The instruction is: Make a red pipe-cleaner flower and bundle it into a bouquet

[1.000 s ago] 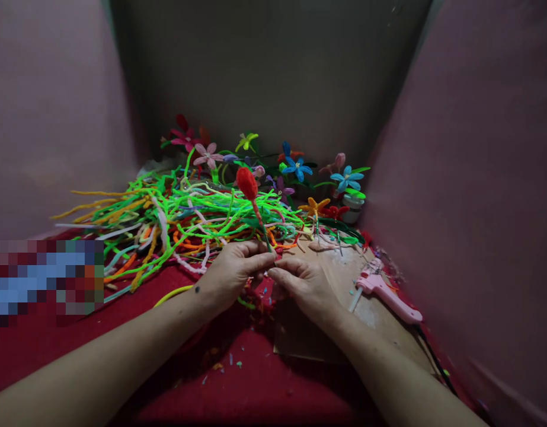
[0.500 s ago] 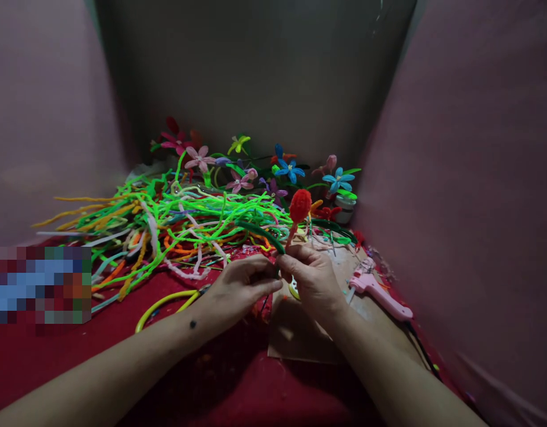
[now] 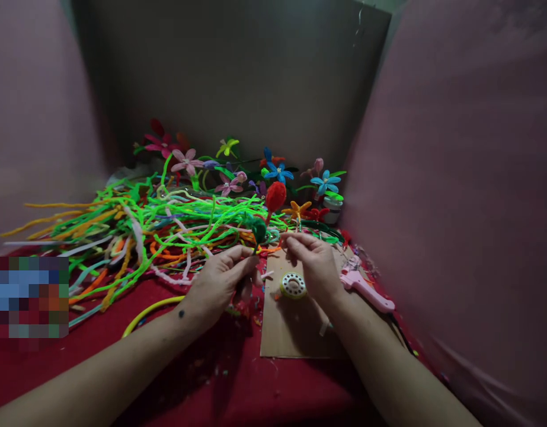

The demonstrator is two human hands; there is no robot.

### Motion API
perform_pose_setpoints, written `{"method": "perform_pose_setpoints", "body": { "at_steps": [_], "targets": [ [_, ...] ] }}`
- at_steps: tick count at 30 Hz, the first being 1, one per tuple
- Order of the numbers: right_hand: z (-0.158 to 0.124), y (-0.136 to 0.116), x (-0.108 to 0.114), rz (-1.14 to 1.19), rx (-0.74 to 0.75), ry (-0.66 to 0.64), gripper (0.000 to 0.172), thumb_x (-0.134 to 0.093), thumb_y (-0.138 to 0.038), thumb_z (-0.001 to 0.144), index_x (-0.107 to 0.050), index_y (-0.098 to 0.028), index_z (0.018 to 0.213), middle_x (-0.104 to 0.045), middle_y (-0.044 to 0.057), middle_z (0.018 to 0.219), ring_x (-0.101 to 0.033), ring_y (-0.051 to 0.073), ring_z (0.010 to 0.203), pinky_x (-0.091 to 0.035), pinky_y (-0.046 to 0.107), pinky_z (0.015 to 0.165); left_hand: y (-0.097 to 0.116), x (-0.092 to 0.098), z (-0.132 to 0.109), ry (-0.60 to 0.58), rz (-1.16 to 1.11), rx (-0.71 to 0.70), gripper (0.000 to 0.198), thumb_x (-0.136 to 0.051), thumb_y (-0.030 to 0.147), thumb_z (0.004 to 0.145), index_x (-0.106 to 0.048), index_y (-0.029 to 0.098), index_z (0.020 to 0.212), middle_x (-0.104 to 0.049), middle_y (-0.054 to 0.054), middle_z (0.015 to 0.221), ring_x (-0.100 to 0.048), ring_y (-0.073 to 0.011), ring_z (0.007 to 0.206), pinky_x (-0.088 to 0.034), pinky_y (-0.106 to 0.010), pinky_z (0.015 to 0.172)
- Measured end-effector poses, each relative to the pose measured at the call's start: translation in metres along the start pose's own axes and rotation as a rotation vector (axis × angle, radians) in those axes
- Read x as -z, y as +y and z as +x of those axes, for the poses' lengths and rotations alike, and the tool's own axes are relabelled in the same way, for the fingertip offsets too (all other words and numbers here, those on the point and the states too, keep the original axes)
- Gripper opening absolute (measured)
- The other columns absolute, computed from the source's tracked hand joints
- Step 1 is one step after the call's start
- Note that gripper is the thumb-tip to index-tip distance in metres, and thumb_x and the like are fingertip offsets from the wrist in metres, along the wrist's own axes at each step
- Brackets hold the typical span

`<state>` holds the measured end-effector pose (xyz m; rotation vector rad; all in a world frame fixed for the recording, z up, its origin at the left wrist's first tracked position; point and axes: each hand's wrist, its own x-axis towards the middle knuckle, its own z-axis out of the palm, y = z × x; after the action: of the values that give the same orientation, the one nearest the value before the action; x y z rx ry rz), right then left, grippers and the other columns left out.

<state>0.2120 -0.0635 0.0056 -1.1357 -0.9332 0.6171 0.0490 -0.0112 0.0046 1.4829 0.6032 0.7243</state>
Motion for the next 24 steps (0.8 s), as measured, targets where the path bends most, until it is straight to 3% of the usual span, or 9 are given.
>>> {"method": "perform_pose_setpoints", "body": {
  "at_steps": [2, 4, 8, 11, 15, 20, 24],
  "targets": [
    [0.017, -0.002, 0.016, 0.011, 0.015, 0.147, 0.024, -0.063, -0.030, 0.065, -0.067, -0.014, 0.083, -0.061, 0.002, 0.066, -0.047, 0.008, 0.049, -0.035, 0.023, 0.047, -0.004, 0.004, 0.003, 0.041, -0.062, 0.030, 0.026, -0.056, 0.039, 0.082, -0.051, 0.015, 0.073, -0.057, 0.003, 0.054, -0.032, -0.0013, 0.034, -0.021, -0.015, 0.036],
    [0.034, -0.003, 0.034, -0.127, -0.014, 0.293, 0.029, -0.059, -0.031, 0.063, -0.065, -0.014, 0.087, -0.062, 0.002, 0.067, -0.049, 0.009, 0.050, -0.038, 0.023, 0.048, -0.009, 0.009, 0.005, 0.066, -0.153, 0.072, 0.026, -0.057, 0.038, 0.080, -0.051, 0.015, 0.073, -0.056, 0.003, 0.054, -0.030, -0.0008, 0.034, -0.019, -0.015, 0.035],
    [0.064, 0.004, 0.060, -0.338, -0.066, 0.357, 0.023, -0.058, -0.026, 0.059, -0.065, -0.013, 0.076, -0.060, 0.001, 0.060, -0.047, 0.010, 0.048, -0.034, 0.023, 0.047, -0.018, 0.014, 0.009, 0.058, -0.305, 0.105, 0.023, -0.064, 0.033, 0.075, -0.049, 0.016, 0.074, -0.052, 0.005, 0.052, -0.029, -0.0001, 0.034, -0.016, -0.013, 0.035],
    [0.079, 0.019, 0.058, -0.551, -0.154, 0.326, 0.006, -0.063, -0.020, 0.053, -0.062, -0.014, 0.053, -0.055, 0.001, 0.047, -0.051, 0.015, 0.053, -0.034, 0.025, 0.050, -0.020, 0.013, 0.010, 0.015, -0.338, 0.110, 0.023, -0.064, 0.033, 0.075, -0.048, 0.015, 0.074, -0.049, 0.006, 0.049, -0.024, 0.0007, 0.032, -0.011, -0.014, 0.035],
    [0.095, 0.035, 0.044, -0.745, -0.227, 0.333, 0.018, -0.070, -0.017, 0.046, -0.054, -0.018, 0.038, -0.060, 0.007, 0.052, -0.059, 0.024, 0.072, -0.036, 0.027, 0.059, -0.017, 0.012, 0.008, 0.038, -0.325, 0.092, 0.024, -0.063, 0.033, 0.075, -0.047, 0.015, 0.071, -0.052, 0.005, 0.052, -0.027, 0.0004, 0.033, -0.015, -0.015, 0.036],
    [0.097, 0.036, 0.046, -0.778, -0.202, 0.390, 0.019, -0.066, -0.014, 0.049, -0.051, -0.018, 0.038, -0.057, 0.007, 0.049, -0.058, 0.024, 0.069, -0.035, 0.028, 0.059, -0.013, 0.012, 0.007, 0.120, -0.360, 0.071, 0.021, -0.059, 0.032, 0.074, -0.049, 0.015, 0.071, -0.054, 0.003, 0.054, -0.031, -0.0019, 0.035, -0.020, -0.016, 0.037],
    [0.078, 0.028, 0.048, -0.643, -0.015, 0.406, 0.017, -0.059, -0.030, 0.063, -0.058, -0.016, 0.054, -0.054, 0.002, 0.053, -0.052, 0.017, 0.062, -0.036, 0.026, 0.058, -0.011, 0.011, 0.007, 0.146, -0.386, 0.059, 0.018, -0.060, 0.029, 0.072, -0.051, 0.015, 0.069, -0.057, 0.002, 0.057, -0.035, -0.0024, 0.039, -0.025, -0.016, 0.040]
  ]
}}
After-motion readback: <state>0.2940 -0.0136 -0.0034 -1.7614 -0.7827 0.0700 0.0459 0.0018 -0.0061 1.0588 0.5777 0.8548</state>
